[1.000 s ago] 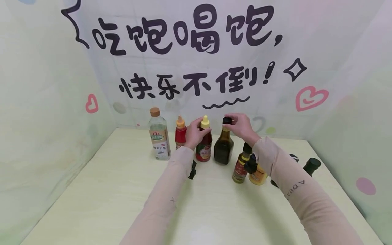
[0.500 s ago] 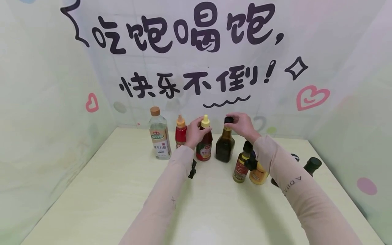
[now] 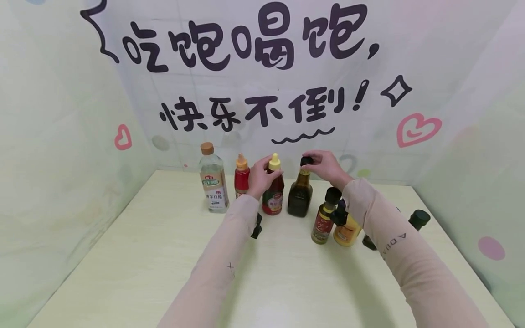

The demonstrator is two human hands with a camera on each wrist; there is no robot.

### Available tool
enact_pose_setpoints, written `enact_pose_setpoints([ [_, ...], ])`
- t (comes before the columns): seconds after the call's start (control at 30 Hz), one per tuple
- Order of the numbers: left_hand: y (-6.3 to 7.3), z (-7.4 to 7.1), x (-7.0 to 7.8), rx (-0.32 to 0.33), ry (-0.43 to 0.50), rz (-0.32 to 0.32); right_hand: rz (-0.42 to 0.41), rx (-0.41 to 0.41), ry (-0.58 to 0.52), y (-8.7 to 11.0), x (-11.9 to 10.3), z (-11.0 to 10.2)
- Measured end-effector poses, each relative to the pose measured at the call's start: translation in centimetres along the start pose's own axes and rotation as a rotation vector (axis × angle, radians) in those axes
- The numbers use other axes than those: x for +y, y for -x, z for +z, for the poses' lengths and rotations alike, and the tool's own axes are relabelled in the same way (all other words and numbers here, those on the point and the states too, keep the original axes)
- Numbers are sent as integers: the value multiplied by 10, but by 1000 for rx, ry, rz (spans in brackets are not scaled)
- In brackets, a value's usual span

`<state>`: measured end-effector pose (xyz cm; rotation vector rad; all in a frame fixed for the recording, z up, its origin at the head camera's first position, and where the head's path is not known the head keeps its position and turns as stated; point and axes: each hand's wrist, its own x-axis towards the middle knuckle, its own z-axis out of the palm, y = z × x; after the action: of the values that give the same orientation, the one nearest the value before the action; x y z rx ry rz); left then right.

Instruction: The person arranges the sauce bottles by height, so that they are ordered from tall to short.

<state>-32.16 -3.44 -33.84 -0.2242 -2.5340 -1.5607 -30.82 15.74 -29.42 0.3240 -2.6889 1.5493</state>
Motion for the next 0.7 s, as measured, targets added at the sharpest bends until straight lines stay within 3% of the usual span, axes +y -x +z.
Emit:
enact_pose_setpoints([
  [0.17,0,0,-1,6,-6,6,-27,-45,9,1,1,-2],
  [0.7,0,0,-1,1,-3,4,8,-89,-52,3,2,-5],
])
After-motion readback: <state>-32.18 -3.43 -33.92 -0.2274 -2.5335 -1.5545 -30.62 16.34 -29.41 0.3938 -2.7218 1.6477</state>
